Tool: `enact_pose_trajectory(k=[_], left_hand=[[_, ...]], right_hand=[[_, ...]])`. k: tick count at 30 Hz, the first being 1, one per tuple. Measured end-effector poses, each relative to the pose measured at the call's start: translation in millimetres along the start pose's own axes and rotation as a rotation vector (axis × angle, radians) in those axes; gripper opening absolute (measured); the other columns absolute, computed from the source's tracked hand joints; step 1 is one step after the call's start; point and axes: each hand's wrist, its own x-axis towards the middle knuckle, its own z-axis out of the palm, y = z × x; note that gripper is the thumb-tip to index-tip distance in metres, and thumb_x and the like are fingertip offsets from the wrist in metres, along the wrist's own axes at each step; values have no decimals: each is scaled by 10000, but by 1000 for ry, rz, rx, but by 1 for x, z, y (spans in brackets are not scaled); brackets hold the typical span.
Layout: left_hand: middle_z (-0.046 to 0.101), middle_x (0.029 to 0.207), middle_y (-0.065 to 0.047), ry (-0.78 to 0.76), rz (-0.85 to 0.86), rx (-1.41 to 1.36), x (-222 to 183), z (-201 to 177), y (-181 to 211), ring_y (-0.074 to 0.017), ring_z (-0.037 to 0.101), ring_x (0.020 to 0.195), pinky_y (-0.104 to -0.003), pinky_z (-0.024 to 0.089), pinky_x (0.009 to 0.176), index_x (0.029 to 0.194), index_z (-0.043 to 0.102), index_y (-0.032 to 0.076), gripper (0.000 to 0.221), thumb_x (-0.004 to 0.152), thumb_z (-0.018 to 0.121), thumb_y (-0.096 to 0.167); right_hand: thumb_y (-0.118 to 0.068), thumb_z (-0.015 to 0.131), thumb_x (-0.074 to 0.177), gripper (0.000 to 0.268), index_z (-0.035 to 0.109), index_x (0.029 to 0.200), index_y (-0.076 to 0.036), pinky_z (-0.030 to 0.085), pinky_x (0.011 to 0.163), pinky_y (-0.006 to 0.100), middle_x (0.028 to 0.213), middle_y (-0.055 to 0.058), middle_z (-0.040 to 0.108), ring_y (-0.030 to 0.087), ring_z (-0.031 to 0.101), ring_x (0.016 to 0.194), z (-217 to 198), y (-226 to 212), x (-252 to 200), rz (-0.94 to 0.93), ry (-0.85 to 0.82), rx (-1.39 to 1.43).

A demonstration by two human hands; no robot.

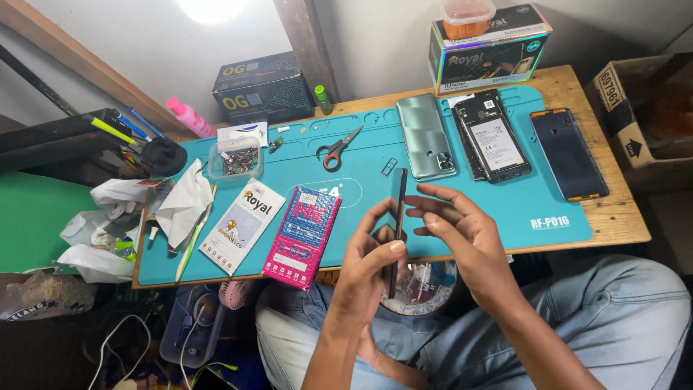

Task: The person handles a disassembled smartphone, inserting a SIM card into the tray and placing it into the device. They then power on the phone and wait for the boot-up sequence to display the brand logo and operating system interface.

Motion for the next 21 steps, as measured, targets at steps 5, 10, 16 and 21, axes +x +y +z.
enact_pose_trajectory(k=[5, 10, 16, 21], left_hand=[[697, 1237, -234, 41, 348, 547, 35, -34, -11, -294, 712, 1160, -458, 619, 1021, 1653, 377, -12, 1028, 779, 913, 75], [749, 1204, -246, 65, 426, 736, 56, -45, -5, -322, 768, 1086, -449, 658, 924, 1641, 443, 2, 1022, 763, 950, 130], [753, 1269, -271, 71, 453, 794, 54, -35, -3, -362, 766, 1133, -468, 671, 936, 1633, 451, -7, 1012, 772, 952, 169], [718, 1366, -290, 20, 430, 779, 57, -32, -1, -408, 724, 1242, -505, 662, 998, 1637, 442, -4, 1004, 782, 944, 148]], right_hand=[[-184, 623, 1004, 596, 570, 1583, -52, 594, 956, 415, 1355, 241, 740, 285, 708, 1219, -8, 43, 24, -35, -85, 158], [-110, 646, 983, 603, 560, 1570, 0, 631, 859, 369, 1347, 259, 737, 286, 738, 1177, -16, 73, 56, -65, -126, 293], [-68, 681, 951, 602, 583, 1539, 13, 659, 837, 386, 1303, 273, 755, 300, 758, 1142, -21, 90, 66, -57, -134, 360], [-8, 720, 923, 578, 617, 1490, 43, 672, 827, 405, 1254, 268, 777, 313, 776, 1122, -24, 96, 70, -72, -112, 379]])
